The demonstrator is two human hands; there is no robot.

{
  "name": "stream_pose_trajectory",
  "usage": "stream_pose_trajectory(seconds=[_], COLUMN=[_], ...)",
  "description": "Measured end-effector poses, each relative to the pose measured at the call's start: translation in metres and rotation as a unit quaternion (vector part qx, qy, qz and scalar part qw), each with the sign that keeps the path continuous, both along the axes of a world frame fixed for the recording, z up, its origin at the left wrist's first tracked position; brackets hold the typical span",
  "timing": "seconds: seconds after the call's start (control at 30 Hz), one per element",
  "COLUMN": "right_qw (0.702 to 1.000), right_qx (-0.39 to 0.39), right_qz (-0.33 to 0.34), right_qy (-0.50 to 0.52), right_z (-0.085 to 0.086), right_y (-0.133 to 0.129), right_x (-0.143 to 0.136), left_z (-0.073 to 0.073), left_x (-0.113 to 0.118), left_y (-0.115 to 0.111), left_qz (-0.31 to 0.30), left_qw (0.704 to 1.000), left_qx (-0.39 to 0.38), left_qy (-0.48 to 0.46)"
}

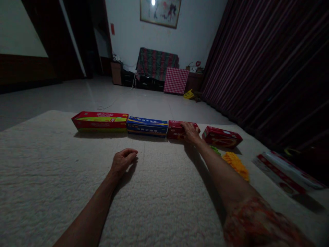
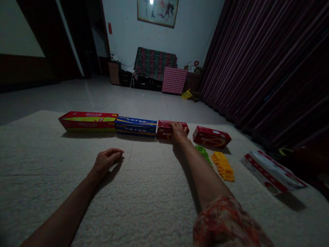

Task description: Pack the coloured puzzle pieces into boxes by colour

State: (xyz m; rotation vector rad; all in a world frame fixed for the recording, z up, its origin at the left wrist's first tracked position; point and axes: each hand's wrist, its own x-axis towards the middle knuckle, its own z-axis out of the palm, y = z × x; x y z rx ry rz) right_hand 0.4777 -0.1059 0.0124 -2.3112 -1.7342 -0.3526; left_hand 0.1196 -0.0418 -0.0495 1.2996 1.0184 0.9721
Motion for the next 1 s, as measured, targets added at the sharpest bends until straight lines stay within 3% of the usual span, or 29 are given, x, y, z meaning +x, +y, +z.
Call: stream_pose_trajectory(seconds=[0.13,0.3,0.43,0.57,0.67,0.8,0.9,1.0], right_qw=[0.999,0.996,0.991,0.984,0.972,0.944,0.937,0.933], right_qx=[0.021,0.053,0.052,0.053,0.056,0.066,0.072,0.08], right_qz=[-0.013,-0.058,-0.116,-0.166,-0.222,-0.299,-0.306,-0.298], right_qy=[0.025,0.03,0.04,0.047,0.06,0.12,0.154,0.185], right_z=[0.003,0.018,0.022,0.023,0.026,0.03,0.028,0.022], right_y=[-0.015,-0.046,-0.077,-0.112,-0.138,-0.161,-0.168,-0.171], right_x=[0.0,0.03,0.06,0.083,0.103,0.137,0.16,0.174], left_z=[0.0,0.005,0.003,0.017,0.044,0.077,0.085,0.083], left_x=[-0.002,-0.004,0.02,0.086,0.154,0.25,0.309,0.348], left_y=[-0.001,-0.003,-0.011,-0.032,-0.05,-0.065,-0.071,-0.075], left_qz=[-0.004,-0.008,-0.019,-0.106,-0.229,-0.294,-0.324,-0.341], left_qw=[0.999,0.998,0.997,0.994,0.968,0.949,0.939,0.932], left_qx=[0.021,0.025,0.037,0.032,0.093,0.114,0.112,0.118], left_qy=[0.033,0.054,0.058,0.004,0.031,0.026,0.026,0.019])
